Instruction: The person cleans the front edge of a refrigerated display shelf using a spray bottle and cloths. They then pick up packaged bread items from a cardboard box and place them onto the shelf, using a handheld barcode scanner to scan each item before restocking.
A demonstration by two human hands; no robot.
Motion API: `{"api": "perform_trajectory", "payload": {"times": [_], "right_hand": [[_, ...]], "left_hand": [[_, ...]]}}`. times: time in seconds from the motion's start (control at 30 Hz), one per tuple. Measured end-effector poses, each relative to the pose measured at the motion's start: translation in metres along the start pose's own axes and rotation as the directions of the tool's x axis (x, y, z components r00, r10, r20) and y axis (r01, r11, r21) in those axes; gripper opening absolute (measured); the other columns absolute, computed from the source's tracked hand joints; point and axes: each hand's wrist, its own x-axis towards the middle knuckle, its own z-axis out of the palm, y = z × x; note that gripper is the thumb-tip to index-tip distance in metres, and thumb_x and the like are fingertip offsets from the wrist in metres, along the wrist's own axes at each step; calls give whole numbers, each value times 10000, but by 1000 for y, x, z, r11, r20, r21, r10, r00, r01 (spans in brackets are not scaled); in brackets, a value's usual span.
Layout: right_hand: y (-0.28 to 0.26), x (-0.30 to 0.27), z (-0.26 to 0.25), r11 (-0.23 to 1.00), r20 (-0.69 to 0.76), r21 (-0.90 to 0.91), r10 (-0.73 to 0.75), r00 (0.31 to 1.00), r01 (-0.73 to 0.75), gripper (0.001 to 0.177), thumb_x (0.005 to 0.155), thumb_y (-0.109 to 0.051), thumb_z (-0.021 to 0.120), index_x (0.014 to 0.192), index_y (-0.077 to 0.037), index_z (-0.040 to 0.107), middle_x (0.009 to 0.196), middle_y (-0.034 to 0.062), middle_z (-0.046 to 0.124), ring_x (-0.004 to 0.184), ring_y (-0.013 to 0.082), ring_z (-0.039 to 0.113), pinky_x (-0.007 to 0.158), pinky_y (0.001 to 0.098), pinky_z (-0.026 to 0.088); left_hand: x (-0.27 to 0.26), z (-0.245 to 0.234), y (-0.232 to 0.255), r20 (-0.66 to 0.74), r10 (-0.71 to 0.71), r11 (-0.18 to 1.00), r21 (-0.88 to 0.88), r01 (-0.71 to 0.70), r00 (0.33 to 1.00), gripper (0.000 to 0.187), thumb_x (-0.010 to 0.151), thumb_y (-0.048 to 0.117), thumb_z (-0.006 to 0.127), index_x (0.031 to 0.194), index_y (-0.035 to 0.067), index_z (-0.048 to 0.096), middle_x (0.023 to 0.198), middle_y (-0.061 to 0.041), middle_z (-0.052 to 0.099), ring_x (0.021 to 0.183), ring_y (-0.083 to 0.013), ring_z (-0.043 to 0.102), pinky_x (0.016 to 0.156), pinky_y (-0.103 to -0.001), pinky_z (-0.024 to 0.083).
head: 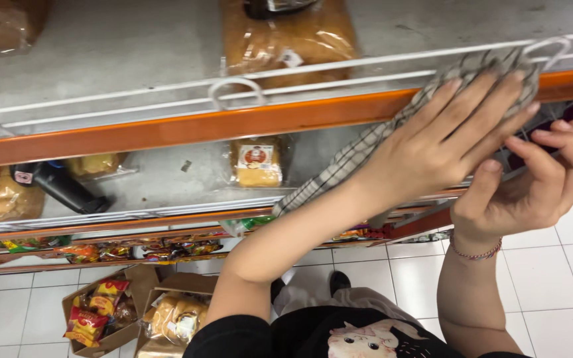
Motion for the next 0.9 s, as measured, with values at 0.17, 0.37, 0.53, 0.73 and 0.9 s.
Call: {"api": "perform_trajectory", "payload": {"times": [0.17,0.37,0.53,0.73,0.9], "right_hand": [[27,2,-13,1000,-4,23,9,1000,-9,182,987,-120,644,1103,19,654,1190,149,463,1177,313,483,1118,471,454],[54,-3,-21,998,33,67,3,999,-5,156,999,-96,633,1118,2,657,1219,131,444,1207,307,485,1088,437,471],[68,2,-23,995,33,101,23,999,-26,156,985,-83,628,1108,7,657,1204,135,455,1192,309,507,1056,440,498],[70,5,-34,993,1,104,52,999,-52,181,1024,-127,642,1135,16,650,1225,141,471,1193,308,517,1041,422,487],[74,10,-43,995,-35,94,35,999,-32,211,1012,-153,645,1115,31,635,1211,157,485,1157,307,520,1071,442,508]], "left_hand": [[-16,1,-14,81,17,997,68,-22,997,420,1181,157,501,1597,94,489,1694,-144,322,1603,-327,285,1347,-509,110],[-67,-40,-32,48,-268,938,240,249,962,401,1188,202,499,1588,200,519,1666,-207,260,1556,-395,190,1299,-547,18],[-35,-13,-11,77,-215,957,213,195,973,488,1143,145,451,1626,194,508,1692,-188,283,1587,-357,202,1318,-509,20],[9,49,31,147,-34,992,121,16,989,433,1199,203,395,1621,132,466,1735,-82,310,1622,-245,240,1342,-454,51],[56,89,60,112,64,998,-25,-62,992,465,1201,216,447,1638,61,439,1695,-77,293,1631,-229,232,1347,-441,108]]}}
